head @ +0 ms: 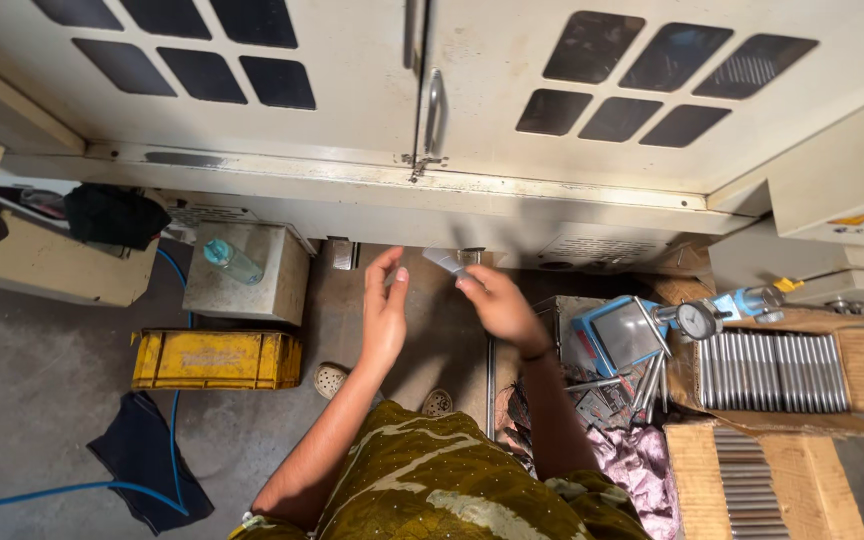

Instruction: The person retrieves a metal rod from a CNC machine, inspects it, and wipes it with a cloth. They then operate the machine's control panel before placing the rod back into the machine's chuck.

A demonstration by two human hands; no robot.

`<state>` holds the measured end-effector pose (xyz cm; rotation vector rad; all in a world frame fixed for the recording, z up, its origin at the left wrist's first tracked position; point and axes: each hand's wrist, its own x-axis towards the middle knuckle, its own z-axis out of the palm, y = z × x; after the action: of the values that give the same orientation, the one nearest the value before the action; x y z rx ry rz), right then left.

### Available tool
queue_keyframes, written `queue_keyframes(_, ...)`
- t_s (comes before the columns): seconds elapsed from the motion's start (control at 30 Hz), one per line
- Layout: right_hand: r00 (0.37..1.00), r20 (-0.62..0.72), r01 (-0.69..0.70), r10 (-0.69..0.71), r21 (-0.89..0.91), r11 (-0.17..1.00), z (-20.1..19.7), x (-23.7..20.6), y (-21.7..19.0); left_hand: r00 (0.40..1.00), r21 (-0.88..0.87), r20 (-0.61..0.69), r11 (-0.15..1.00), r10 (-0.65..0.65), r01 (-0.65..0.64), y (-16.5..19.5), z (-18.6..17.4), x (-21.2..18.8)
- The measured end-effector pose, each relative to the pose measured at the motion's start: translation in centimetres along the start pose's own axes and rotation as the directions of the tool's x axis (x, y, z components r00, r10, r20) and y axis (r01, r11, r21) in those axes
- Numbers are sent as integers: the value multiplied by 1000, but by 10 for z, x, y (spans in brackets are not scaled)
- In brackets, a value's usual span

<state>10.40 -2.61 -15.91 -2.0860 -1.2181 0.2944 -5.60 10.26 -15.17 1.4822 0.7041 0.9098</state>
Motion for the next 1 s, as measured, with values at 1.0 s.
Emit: queue_keyframes(1.0,656,-472,138,589,842,521,28,-225,127,650,311,760,881,-5,-357,-46,127,-120)
